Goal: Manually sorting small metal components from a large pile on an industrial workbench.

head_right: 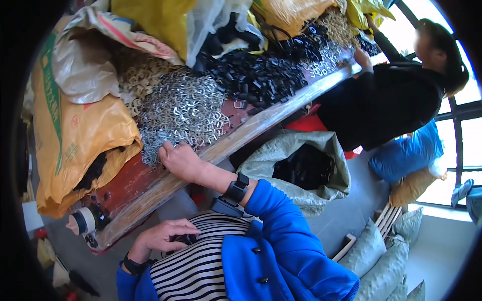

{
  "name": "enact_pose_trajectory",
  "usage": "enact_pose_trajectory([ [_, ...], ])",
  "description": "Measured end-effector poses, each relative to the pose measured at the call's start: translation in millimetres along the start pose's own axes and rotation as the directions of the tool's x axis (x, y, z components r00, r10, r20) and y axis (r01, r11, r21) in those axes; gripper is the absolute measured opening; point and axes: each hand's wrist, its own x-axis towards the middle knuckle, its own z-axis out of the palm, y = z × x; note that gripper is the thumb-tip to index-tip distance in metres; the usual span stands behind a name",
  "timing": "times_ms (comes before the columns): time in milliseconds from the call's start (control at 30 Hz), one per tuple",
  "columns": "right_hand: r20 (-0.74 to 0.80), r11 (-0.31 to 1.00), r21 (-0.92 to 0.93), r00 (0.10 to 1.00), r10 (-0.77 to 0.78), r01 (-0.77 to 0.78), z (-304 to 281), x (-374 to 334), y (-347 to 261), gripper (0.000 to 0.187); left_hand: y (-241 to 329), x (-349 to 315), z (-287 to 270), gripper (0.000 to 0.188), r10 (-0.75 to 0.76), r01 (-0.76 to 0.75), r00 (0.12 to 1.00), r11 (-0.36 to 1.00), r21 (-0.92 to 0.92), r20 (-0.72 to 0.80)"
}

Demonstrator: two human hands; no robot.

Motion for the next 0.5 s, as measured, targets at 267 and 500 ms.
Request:
enact_pose_trajectory([
  [267,0.002,0.831,0.544,0.990,0.140,-0.118,-27.4,-24.3,-6.8,0.009,-8.6,3.3,0.7,0.041,-0.278,0.202,0.941,0.917,-0.344,-0.191],
  [500,-0.026,0.602,0.799,0.999,0.035,0.000,-45.3,-42.2,-34.5,0.011,0.4,4.7,-16.0,0.047,-0.228,-0.262,0.700,0.799,-0.541,-0.677],
])
